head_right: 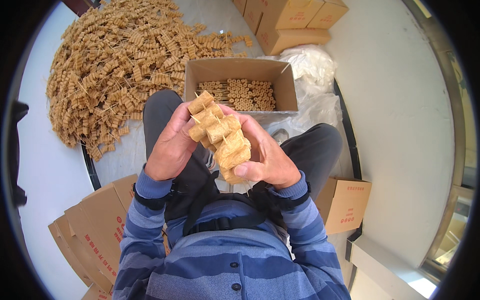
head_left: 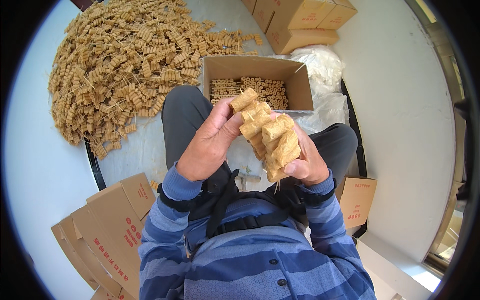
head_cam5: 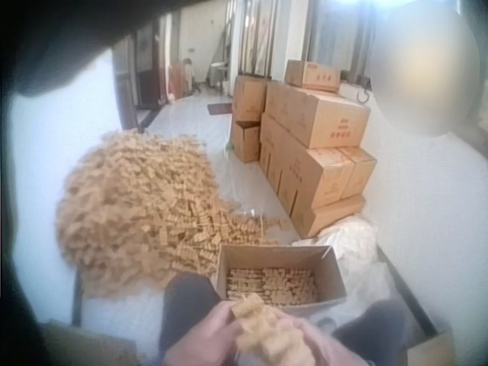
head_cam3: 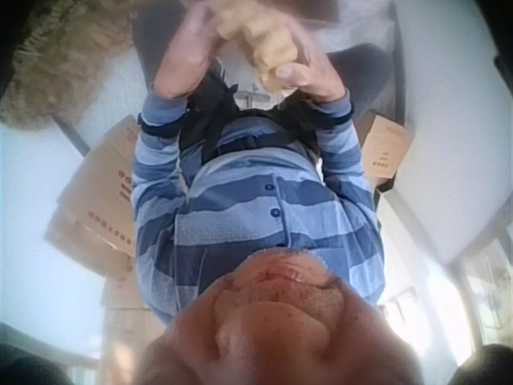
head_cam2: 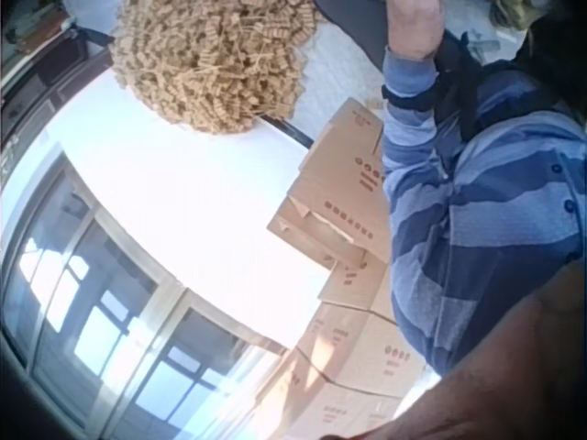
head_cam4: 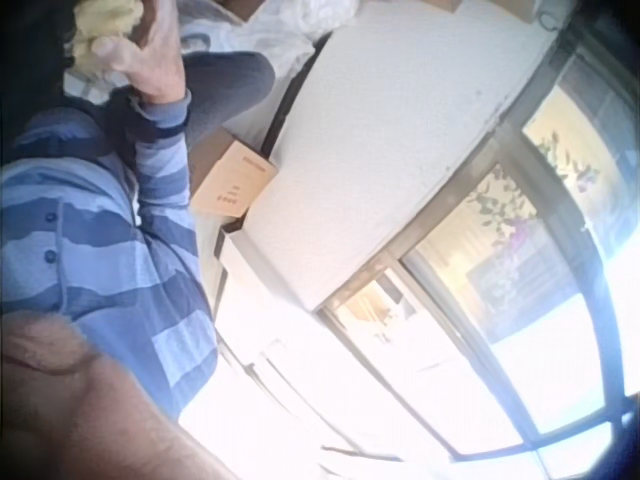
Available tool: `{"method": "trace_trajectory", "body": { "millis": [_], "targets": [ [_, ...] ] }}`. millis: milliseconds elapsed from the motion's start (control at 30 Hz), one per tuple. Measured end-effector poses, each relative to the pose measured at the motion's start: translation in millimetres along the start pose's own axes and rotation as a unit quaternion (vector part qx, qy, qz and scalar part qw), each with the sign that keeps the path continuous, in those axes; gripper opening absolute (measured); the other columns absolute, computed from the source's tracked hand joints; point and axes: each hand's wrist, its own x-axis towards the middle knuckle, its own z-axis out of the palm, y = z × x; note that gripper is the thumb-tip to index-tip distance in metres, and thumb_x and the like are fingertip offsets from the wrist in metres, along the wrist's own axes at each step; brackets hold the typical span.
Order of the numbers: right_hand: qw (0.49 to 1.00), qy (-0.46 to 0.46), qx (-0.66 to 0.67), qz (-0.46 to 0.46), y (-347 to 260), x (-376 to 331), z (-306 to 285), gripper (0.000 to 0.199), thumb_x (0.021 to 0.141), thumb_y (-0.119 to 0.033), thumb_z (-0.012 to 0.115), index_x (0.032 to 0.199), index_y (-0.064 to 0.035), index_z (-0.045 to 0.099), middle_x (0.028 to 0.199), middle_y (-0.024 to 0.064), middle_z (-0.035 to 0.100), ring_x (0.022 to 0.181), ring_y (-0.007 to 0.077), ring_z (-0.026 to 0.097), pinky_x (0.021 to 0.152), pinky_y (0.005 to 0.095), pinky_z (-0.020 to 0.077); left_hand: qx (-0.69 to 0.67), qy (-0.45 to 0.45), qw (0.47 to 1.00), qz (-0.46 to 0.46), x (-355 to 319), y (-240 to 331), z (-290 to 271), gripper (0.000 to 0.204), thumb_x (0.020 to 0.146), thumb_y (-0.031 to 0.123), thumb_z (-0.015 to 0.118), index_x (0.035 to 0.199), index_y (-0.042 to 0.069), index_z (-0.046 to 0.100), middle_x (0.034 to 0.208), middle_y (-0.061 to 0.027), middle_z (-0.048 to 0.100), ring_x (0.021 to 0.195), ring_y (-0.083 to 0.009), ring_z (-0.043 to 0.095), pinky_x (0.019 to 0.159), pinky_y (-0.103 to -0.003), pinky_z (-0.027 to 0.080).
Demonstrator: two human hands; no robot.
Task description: The person sits on the floor and repeatedly picks up small ring-shaped food items, threads them onto wooden skewers, and places the completed skewers into a cardboard box. The person handles the items by hand and organizes the finished skewers in the box.
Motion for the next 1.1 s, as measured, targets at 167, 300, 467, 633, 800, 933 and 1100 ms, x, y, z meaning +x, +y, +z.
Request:
{"method": "trace_trajectory", "body": {
  "millis": [167,300,467,633,800,933,1100],
  "targets": [
    [1.000,0.008,-0.017,-0.021,6.0,6.5,-0.7,0.100,0.069,-0.031,0.085,0.147,0.0001,0.031,0.147,0.0124,0.042,0.136,0.0216,0.044,0.114,0.0364,0.0340,0.111,-0.054,0.991,-0.045,-4.2,8.0,-10.6,0.040,0.110,0.023,0.044,0.141,-0.001,0.042,0.125,-0.0069,0.056,0.115,-0.0128,0.051,0.099,-0.030,0.045],
    [0.995,0.021,-0.090,-0.032,6.1,11.4,-2.0,0.093,0.069,-0.026,0.083,0.143,-0.0011,0.033,0.141,0.0111,0.044,0.133,0.0212,0.044,0.114,0.0360,0.0335,0.065,-0.046,0.997,-0.017,-1.6,6.4,-9.1,0.049,0.108,0.017,0.048,0.150,0.000,0.030,0.129,-0.0110,0.053,0.120,-0.0171,0.052,0.102,-0.031,0.045],
    [0.992,0.055,-0.114,-0.010,-6.2,21.7,-7.7,0.089,0.068,-0.025,0.082,0.140,-0.0017,0.035,0.132,0.0093,0.048,0.127,0.0184,0.047,0.110,0.0333,0.0363,0.050,-0.010,0.999,-0.014,-3.7,12.5,-26.0,0.072,0.103,0.014,0.057,0.157,0.002,0.011,0.141,-0.0164,0.042,0.129,-0.0246,0.049,0.107,-0.036,0.043],
    [0.937,0.056,-0.342,-0.040,-37.4,64.3,-49.6,0.075,0.073,-0.023,0.079,0.132,0.0011,0.040,0.126,0.0101,0.052,0.117,0.0167,0.052,0.103,0.0318,0.0437,0.173,0.114,0.978,0.027,8.8,38.8,-74.1,0.054,0.103,0.022,0.057,0.148,-0.001,0.039,0.141,-0.0142,0.048,0.124,-0.0225,0.054,0.106,-0.035,0.044],
    [0.821,0.010,-0.571,0.018,-3.0,136.0,-96.4,0.075,0.074,-0.032,0.080,0.127,0.0046,0.042,0.118,0.0211,0.056,0.109,0.0272,0.059,0.099,0.0351,0.0480,0.236,0.103,0.966,0.014,22.1,55.4,-98.3,0.050,0.103,0.023,0.055,0.145,-0.001,0.044,0.141,-0.0132,0.050,0.121,-0.0211,0.057,0.105,-0.035,0.045],
    [0.808,-0.001,-0.582,0.093,54.6,187.8,-126.8,0.076,0.074,-0.034,0.080,0.126,0.0063,0.043,0.120,0.0283,0.055,0.115,0.0362,0.056,0.104,0.0375,0.0447,0.268,0.132,0.954,-0.008,37.7,65.6,-133.3,0.047,0.102,0.019,0.059,0.144,0.001,0.046,0.140,-0.0107,0.051,0.121,-0.0188,0.057,0.101,-0.031,0.045],
    [0.775,-0.051,-0.618,0.123,121.6,229.3,-152.0,0.076,0.072,-0.032,0.081,0.127,0.0046,0.045,0.121,0.0263,0.055,0.117,0.0384,0.053,0.105,0.0399,0.0435,0.341,0.242,0.908,-0.011,50.6,61.2,-194.4,0.046,0.103,0.025,0.057,0.141,0.000,0.051,0.135,-0.0125,0.057,0.116,-0.0199,0.061,0.100,-0.034,0.049]
  ]
}}
